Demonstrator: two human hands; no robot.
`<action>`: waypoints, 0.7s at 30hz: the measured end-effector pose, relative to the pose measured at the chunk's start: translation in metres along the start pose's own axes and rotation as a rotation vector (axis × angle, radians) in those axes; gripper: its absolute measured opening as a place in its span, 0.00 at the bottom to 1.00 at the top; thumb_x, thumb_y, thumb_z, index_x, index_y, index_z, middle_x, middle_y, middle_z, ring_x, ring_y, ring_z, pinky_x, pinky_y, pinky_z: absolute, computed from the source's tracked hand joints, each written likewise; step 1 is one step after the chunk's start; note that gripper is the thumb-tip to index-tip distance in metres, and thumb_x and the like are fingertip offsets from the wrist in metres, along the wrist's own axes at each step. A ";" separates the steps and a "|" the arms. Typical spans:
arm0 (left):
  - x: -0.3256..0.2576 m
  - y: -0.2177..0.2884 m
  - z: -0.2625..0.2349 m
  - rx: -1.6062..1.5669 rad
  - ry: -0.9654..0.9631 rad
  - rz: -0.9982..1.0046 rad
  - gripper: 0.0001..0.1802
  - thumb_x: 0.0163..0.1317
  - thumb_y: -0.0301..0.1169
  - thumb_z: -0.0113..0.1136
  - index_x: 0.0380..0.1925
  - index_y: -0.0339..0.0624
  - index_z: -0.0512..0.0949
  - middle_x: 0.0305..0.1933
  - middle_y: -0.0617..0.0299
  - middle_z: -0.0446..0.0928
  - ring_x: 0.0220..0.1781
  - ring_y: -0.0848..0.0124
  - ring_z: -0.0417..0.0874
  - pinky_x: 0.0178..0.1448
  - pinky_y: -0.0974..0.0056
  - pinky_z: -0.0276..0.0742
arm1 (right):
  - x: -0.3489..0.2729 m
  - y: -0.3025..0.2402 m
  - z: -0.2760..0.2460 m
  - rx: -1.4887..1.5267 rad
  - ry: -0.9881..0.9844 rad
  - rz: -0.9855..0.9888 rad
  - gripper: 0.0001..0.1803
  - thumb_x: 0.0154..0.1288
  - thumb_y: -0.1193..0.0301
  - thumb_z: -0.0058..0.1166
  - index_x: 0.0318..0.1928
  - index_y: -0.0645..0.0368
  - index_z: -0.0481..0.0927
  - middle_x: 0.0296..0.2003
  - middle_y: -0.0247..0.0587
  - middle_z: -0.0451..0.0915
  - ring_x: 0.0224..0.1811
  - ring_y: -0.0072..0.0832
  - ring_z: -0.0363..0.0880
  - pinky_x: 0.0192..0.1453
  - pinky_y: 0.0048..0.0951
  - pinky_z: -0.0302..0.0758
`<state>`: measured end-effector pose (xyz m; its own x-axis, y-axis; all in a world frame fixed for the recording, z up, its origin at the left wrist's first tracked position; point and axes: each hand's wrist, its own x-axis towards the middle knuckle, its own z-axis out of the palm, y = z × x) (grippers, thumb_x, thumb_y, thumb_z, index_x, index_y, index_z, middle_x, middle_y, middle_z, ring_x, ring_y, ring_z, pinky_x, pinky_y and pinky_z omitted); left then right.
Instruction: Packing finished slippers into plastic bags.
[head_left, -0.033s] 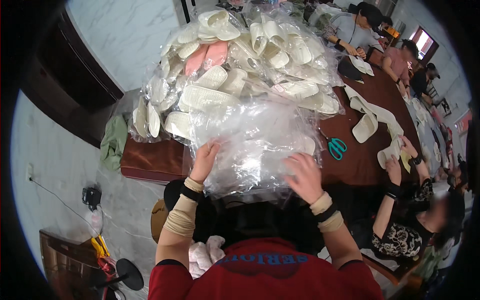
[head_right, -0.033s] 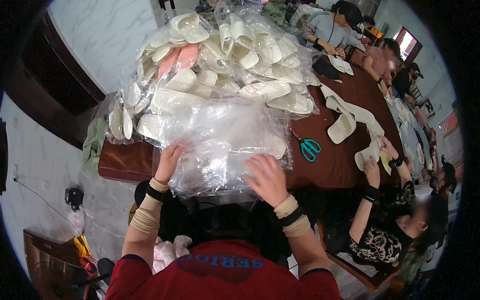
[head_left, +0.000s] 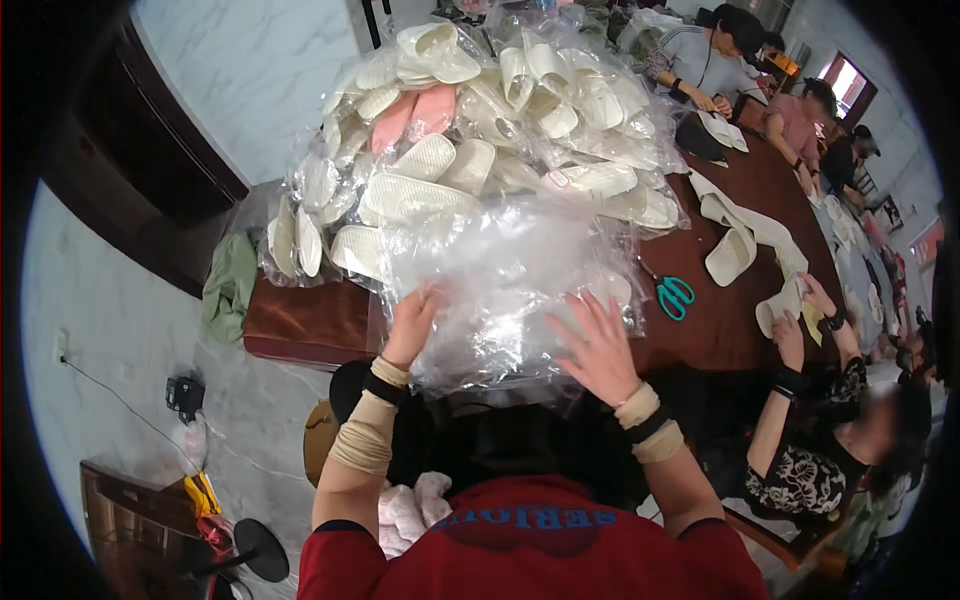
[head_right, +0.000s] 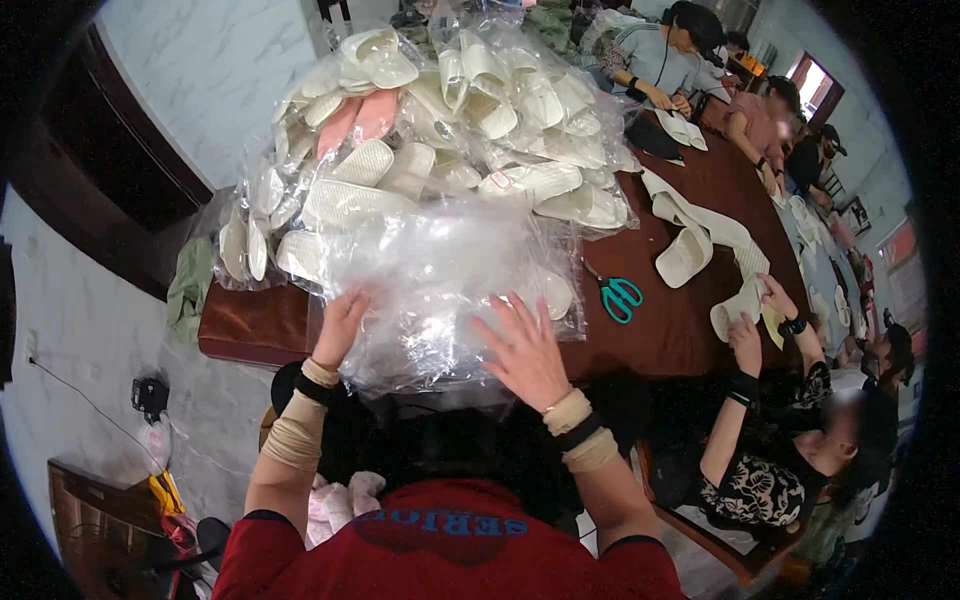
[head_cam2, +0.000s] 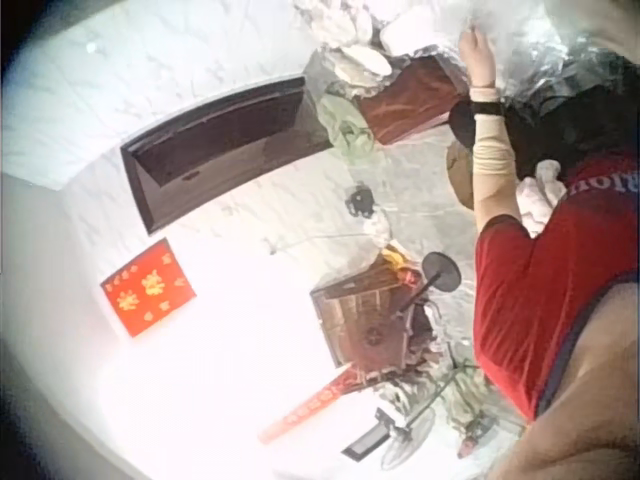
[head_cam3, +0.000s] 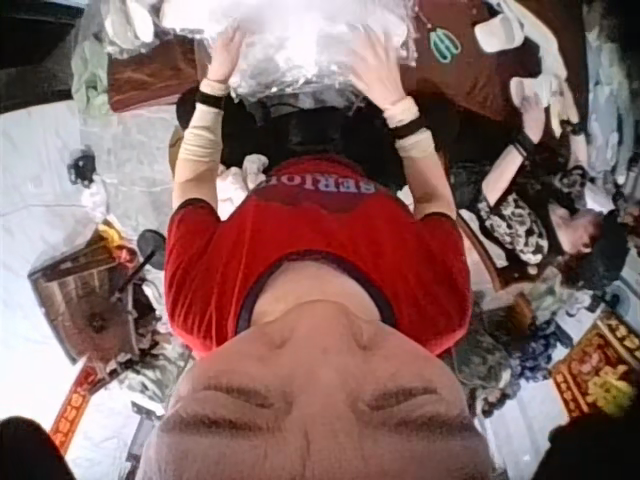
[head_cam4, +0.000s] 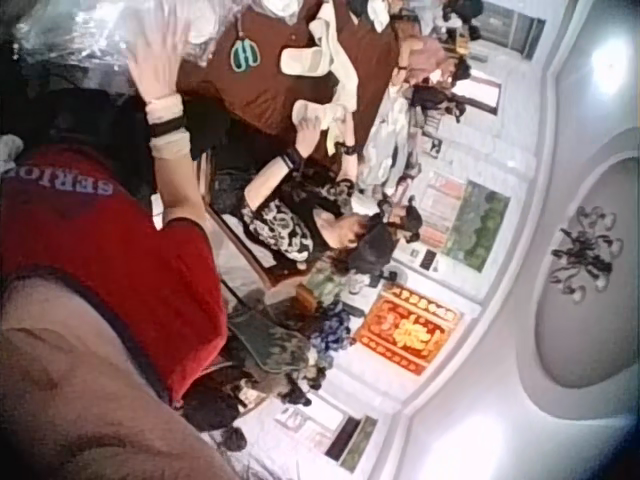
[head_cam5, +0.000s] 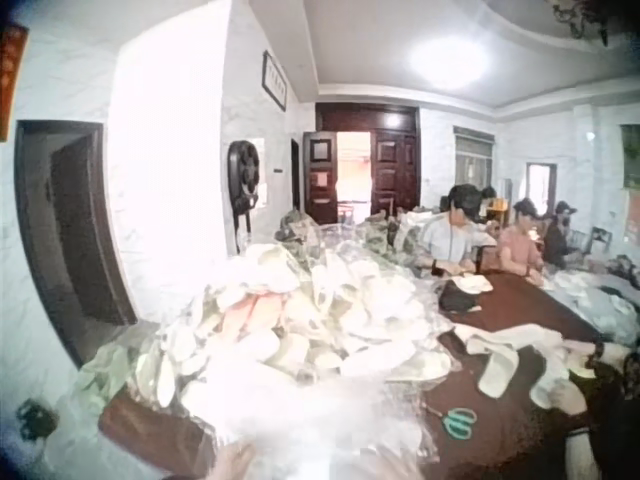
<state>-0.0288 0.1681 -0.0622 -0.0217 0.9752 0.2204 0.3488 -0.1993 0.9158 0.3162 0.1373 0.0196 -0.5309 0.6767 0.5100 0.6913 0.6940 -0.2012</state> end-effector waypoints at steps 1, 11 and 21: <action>-0.003 0.001 -0.001 0.030 -0.055 0.007 0.20 0.76 0.32 0.57 0.62 0.34 0.77 0.55 0.49 0.85 0.58 0.63 0.85 0.62 0.62 0.77 | 0.002 0.002 0.013 -0.111 0.009 -0.044 0.22 0.65 0.73 0.58 0.60 0.53 0.82 0.55 0.44 0.79 0.62 0.44 0.74 0.69 0.48 0.70; -0.030 0.058 0.040 0.533 -0.145 0.248 0.38 0.66 0.28 0.64 0.76 0.41 0.63 0.73 0.42 0.68 0.74 0.46 0.70 0.72 0.54 0.70 | 0.059 0.017 0.020 -0.040 -0.114 0.037 0.16 0.57 0.73 0.62 0.48 0.54 0.85 0.48 0.41 0.78 0.56 0.46 0.74 0.66 0.52 0.70; 0.004 0.034 0.009 0.276 0.077 0.233 0.27 0.69 0.23 0.59 0.68 0.34 0.72 0.41 0.34 0.82 0.40 0.39 0.85 0.44 0.49 0.80 | -0.025 0.016 0.021 -0.101 -0.088 -0.038 0.38 0.60 0.67 0.68 0.72 0.42 0.74 0.65 0.41 0.73 0.73 0.46 0.67 0.80 0.60 0.58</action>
<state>-0.0088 0.1664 -0.0329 0.0210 0.8945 0.4466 0.5924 -0.3709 0.7152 0.3298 0.1366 -0.0137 -0.5957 0.6724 0.4392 0.7131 0.6945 -0.0960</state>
